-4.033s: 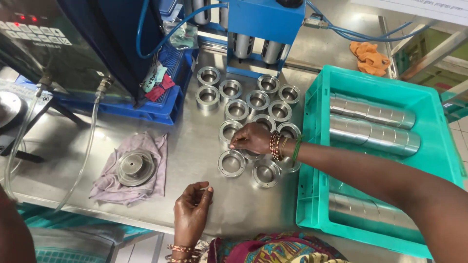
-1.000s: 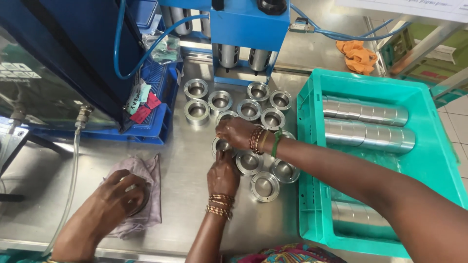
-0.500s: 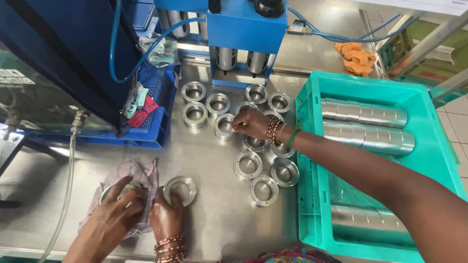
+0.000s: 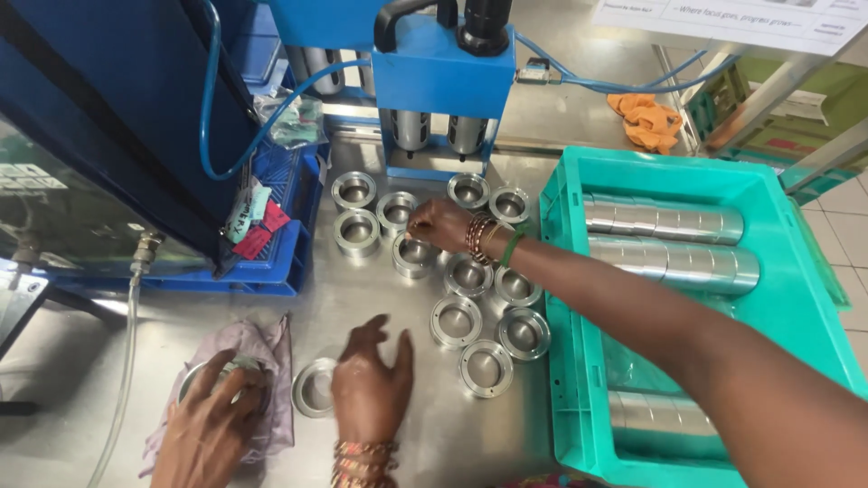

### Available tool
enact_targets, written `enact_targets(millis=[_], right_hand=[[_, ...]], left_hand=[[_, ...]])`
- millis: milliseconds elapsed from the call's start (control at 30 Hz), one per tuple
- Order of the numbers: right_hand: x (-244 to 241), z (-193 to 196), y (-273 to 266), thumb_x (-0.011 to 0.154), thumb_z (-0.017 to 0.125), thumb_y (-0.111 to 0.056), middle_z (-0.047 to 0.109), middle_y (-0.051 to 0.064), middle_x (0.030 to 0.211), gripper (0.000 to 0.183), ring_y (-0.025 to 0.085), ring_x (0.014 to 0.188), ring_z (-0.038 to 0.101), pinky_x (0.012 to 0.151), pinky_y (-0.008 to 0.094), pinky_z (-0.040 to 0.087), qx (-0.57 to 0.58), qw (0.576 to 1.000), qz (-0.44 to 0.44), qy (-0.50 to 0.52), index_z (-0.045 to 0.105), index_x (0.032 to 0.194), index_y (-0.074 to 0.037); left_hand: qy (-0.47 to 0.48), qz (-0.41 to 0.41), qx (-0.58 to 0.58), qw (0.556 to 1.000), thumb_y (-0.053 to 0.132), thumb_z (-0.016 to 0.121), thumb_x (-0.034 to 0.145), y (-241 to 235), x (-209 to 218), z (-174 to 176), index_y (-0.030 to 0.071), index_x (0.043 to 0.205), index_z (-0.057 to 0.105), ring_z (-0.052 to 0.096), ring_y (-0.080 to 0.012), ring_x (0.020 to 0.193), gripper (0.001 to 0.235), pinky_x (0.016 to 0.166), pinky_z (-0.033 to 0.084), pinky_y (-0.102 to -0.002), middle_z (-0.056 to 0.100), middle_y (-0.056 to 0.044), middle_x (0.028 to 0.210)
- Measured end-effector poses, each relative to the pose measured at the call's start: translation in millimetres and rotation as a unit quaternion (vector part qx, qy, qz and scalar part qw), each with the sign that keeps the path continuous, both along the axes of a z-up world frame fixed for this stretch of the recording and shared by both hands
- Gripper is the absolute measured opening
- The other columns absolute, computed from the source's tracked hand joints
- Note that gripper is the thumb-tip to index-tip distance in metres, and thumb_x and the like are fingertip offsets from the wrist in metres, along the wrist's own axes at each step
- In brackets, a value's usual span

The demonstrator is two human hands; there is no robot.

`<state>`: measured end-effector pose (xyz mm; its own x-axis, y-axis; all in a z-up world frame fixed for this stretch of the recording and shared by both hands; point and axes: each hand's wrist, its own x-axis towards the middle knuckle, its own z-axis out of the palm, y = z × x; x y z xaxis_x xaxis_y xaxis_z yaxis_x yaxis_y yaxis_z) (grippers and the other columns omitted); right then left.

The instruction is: Sorting and assembling metal rings and cylinders on a workbench in an industrial setting.

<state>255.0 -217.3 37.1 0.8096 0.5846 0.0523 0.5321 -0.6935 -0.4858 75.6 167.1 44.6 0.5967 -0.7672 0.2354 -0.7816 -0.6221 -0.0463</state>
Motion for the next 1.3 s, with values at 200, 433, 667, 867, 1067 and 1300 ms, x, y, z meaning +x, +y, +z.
enact_targets(millis=[200, 433, 667, 867, 1067, 1300], right_hand=[[11.3, -18.0, 8.3, 0.092, 0.07, -0.02, 0.075, 0.014, 0.098, 0.017, 0.027, 0.086, 0.074, 0.079, 0.041, 0.059, 0.086, 0.995, -0.055, -0.005, 0.076, 0.098, -0.005], [1.4, -3.6, 29.4, 0.093, 0.064, -0.022, 0.074, 0.017, 0.099, 0.021, 0.036, 0.091, 0.07, 0.083, 0.048, 0.055, 0.029, 0.997, -0.019, -0.063, 0.074, 0.094, -0.004], [24.7, -7.6, -25.8, 0.097, 0.059, -0.017, 0.077, 0.012, 0.1, 0.02, 0.026, 0.09, 0.074, 0.085, 0.039, 0.059, 0.027, 0.999, -0.021, 0.017, 0.075, 0.089, -0.007], [8.4, -12.0, -46.2, 0.093, 0.069, -0.016, 0.078, 0.012, 0.095, 0.014, 0.023, 0.086, 0.077, 0.08, 0.035, 0.06, 0.041, 0.998, -0.03, 0.031, 0.077, 0.093, -0.005], [3.9, -6.0, -38.9, 0.092, 0.071, -0.015, 0.076, 0.013, 0.096, 0.013, 0.027, 0.086, 0.074, 0.079, 0.037, 0.059, 0.069, 0.997, -0.023, -0.007, 0.077, 0.097, -0.005], [5.6, -5.4, -10.7, 0.089, 0.067, -0.013, 0.073, 0.014, 0.094, 0.012, 0.035, 0.087, 0.071, 0.078, 0.046, 0.056, -0.06, 0.99, 0.0, -0.127, 0.075, 0.086, -0.004]], left_hand=[[0.203, 0.28, -0.372, 0.862, 0.022, 0.071, 0.087, -189.9, 6.8, 33.0, 0.004, 0.111, 0.069, 0.074, -0.036, 0.085, 0.031, 0.072, 0.058, -0.045, 0.073, -0.017, 0.102], [0.157, 0.226, -0.328, 0.904, 0.006, 0.064, 0.084, -210.7, 67.1, -44.2, 0.003, 0.12, 0.063, 0.072, -0.039, 0.088, 0.036, 0.075, 0.059, -0.047, 0.069, -0.018, 0.119], [0.237, 0.214, -0.176, 0.931, -0.005, 0.053, 0.076, -218.1, 79.7, -65.3, 0.016, 0.156, 0.036, 0.073, -0.0366, 0.089, 0.084, 0.073, 0.06, -0.045, 0.039, -0.006, 0.16], [0.255, 0.224, -0.177, 0.924, -0.003, 0.054, 0.077, -216.9, 75.2, -56.9, 0.019, 0.156, 0.035, 0.072, -0.0369, 0.088, 0.085, 0.077, 0.059, -0.045, 0.032, 0.001, 0.165], [0.257, 0.22, -0.198, 0.92, -0.004, 0.053, 0.076, -217.7, 76.0, -57.0, 0.018, 0.155, 0.037, 0.072, -0.037, 0.089, 0.083, 0.077, 0.059, -0.046, 0.034, -0.001, 0.163], [0.214, 0.229, -0.258, 0.914, 0.014, 0.06, 0.094, -221.5, 80.9, -61.0, 0.011, 0.136, 0.059, 0.072, -0.0373, 0.091, 0.042, 0.081, 0.058, -0.047, 0.057, -0.01, 0.143]])
